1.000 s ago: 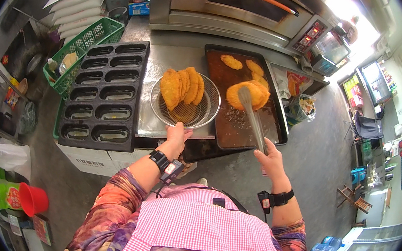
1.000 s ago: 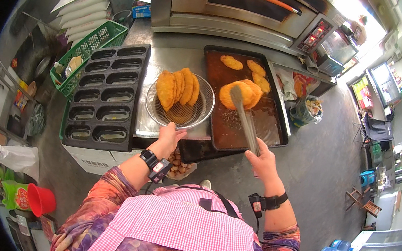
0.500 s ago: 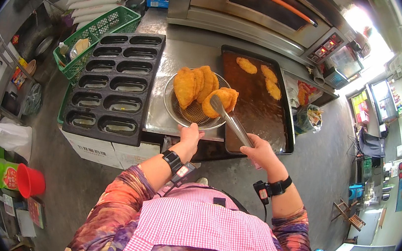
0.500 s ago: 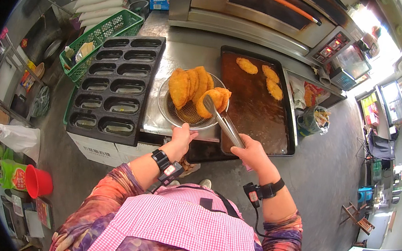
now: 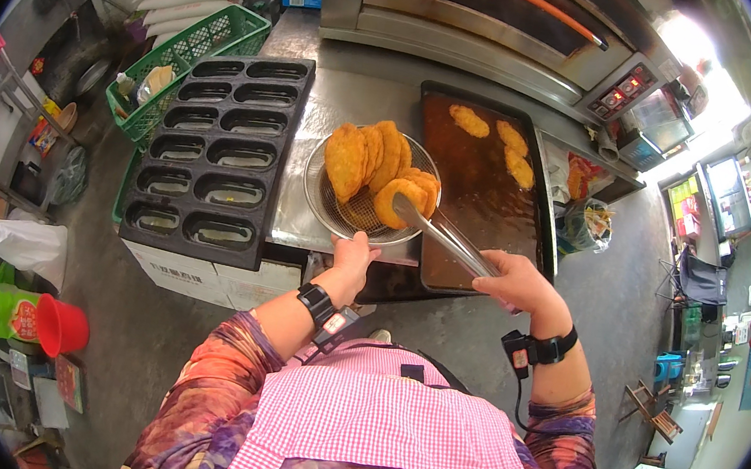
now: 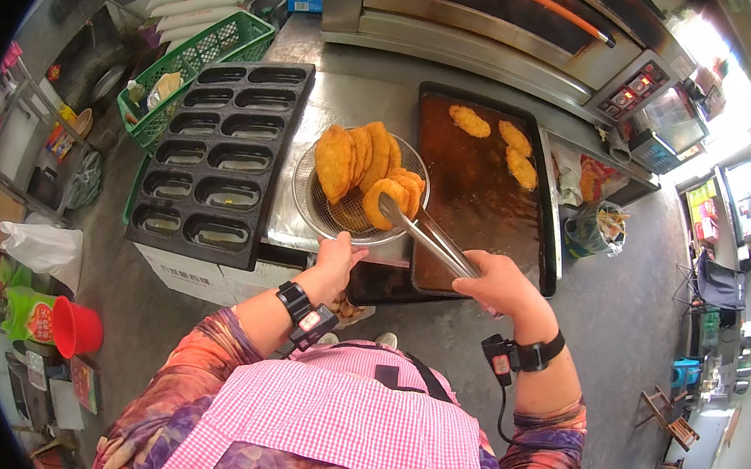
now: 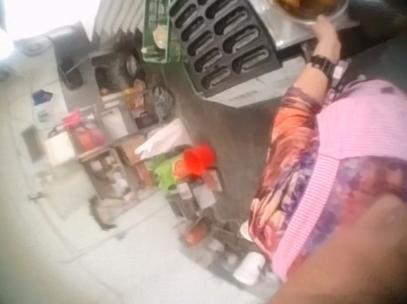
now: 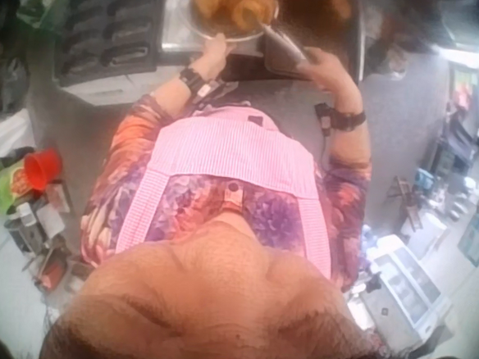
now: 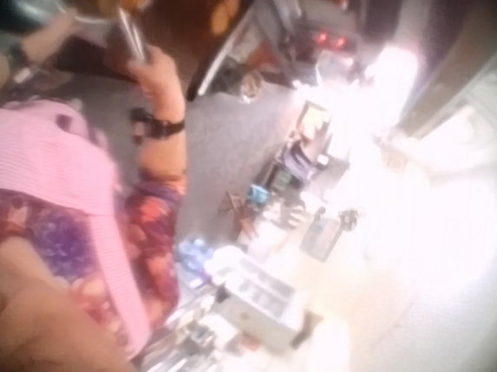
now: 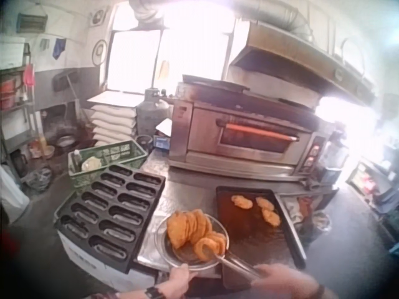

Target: The person tears off pieces of dough, weighs them, and shapes them into small balls on a metal countertop. Then they use tongs to transfer fried pastries from a deep fryer into a wire basket and carry the basket to a display counter.

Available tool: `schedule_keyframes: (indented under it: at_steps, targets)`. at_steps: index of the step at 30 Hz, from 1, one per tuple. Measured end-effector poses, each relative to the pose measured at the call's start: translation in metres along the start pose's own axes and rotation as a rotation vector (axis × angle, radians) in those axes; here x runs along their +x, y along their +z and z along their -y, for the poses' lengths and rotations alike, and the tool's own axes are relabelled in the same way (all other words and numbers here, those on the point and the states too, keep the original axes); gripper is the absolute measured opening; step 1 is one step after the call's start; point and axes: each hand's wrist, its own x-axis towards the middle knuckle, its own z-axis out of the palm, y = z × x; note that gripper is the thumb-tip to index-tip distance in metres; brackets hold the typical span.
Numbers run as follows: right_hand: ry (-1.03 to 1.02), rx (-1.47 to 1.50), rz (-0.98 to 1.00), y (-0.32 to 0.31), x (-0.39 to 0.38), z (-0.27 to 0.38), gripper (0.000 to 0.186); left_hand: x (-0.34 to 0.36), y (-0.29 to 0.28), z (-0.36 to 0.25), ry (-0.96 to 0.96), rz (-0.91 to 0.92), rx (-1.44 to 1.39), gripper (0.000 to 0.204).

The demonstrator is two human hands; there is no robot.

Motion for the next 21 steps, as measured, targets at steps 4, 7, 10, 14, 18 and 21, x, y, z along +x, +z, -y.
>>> schedule_keyframes:
  at_steps: [4, 7, 10, 14, 18, 21]
  targets:
    - [-0.017, 0.105, 0.062, -0.017, 0.019, -0.015, 0.054, -0.006, 0.002, -0.005, -0.024, -0.033, -0.006, 0.053]
    - [-0.062, 0.007, 0.085, -0.033, 0.027, -0.017, 0.055, -0.013, 0.004, -0.009, -0.009, -0.022, 0.001, 0.053]
    - [-0.107, -0.182, 0.043, -0.043, 0.028, -0.007, 0.056, -0.015, 0.005, -0.010, 0.005, -0.044, 0.011, 0.053]
    - [-0.133, -0.293, 0.001, -0.058, 0.019, 0.006, 0.058, -0.010, 0.003, -0.007, -0.006, -0.031, -0.001, 0.053]
    - [-0.128, -0.340, -0.059, -0.067, 0.009, 0.008, 0.053, -0.004, -0.001, -0.004, -0.008, 0.015, -0.012, 0.053]
    - [-0.093, -0.282, -0.047, -0.070, 0.007, -0.004, 0.052, -0.005, 0.000, -0.004, 0.005, -0.001, -0.009, 0.055]
